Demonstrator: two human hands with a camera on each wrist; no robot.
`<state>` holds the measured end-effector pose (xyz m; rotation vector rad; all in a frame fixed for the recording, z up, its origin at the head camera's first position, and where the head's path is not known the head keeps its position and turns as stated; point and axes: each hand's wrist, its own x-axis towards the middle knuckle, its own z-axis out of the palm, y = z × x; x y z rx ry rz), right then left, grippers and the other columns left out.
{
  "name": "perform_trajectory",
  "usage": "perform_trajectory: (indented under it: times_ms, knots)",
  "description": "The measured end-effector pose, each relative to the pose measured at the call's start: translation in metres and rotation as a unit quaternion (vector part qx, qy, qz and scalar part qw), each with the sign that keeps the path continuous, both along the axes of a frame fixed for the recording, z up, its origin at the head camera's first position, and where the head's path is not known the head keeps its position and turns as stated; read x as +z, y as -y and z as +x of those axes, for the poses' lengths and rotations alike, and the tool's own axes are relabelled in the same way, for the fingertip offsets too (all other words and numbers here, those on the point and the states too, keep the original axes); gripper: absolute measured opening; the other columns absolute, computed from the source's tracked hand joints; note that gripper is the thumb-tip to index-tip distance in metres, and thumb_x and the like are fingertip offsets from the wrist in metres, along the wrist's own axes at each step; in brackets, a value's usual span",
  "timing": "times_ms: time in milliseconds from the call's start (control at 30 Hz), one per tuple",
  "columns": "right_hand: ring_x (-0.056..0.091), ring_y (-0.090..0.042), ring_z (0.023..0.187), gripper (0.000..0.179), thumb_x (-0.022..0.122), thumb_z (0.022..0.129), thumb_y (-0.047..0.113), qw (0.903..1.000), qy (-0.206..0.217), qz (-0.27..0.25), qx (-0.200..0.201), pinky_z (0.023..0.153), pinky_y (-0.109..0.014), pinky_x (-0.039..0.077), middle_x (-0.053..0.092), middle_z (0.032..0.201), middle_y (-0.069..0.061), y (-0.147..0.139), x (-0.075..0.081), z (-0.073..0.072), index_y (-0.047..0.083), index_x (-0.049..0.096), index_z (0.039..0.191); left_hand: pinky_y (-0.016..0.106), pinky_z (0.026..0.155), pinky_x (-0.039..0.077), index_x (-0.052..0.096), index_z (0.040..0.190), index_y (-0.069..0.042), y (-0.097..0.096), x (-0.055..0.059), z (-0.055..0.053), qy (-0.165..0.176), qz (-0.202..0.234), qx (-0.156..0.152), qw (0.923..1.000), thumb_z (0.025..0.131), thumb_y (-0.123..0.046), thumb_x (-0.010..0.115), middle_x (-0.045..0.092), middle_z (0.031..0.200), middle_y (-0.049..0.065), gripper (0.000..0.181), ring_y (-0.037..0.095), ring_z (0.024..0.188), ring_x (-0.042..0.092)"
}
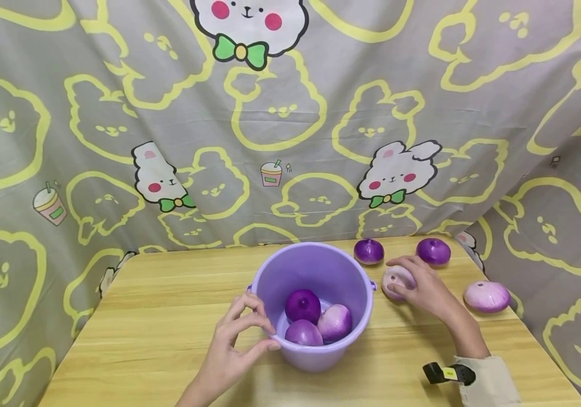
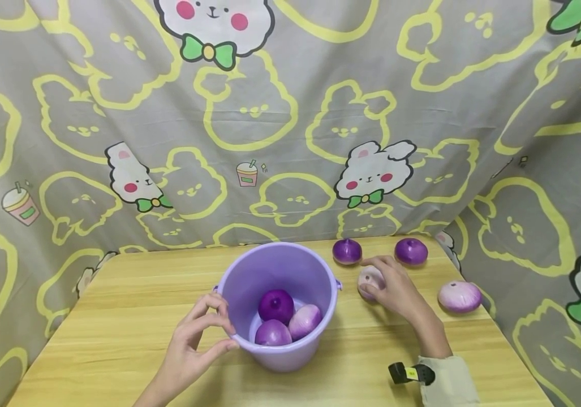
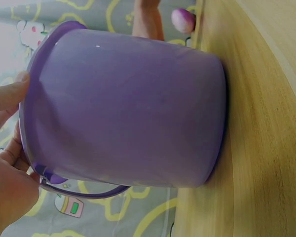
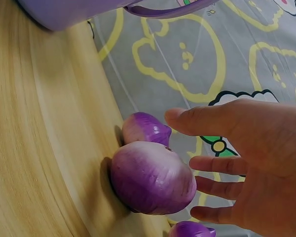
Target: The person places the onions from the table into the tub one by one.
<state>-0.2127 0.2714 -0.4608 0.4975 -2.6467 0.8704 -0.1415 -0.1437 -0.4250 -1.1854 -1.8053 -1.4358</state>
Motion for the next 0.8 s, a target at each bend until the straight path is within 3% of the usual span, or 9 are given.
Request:
perform_trajectory:
  times_ms: [800]
  knots:
    - [0.054, -0.051, 0.118, 0.054, 0.09, 0.076, 0.011, 0.9996, 0.025, 0.011, 0.003, 0.099, -0.076, 0.038, 0.058, 0.129, -0.024, -0.0002, -0.0085, -0.0027, 0.006, 0.067, 0.125, 0.041, 0.119, 0.031, 0.07, 0.092, -0.009, 0.0005, -0.0015, -0.0007, 0.005, 0.0, -0.005, 1.0, 0.078, -0.006, 0.087, 0.055, 0.098, 0.007, 0.021, 0.026, 0.108, 0.051]
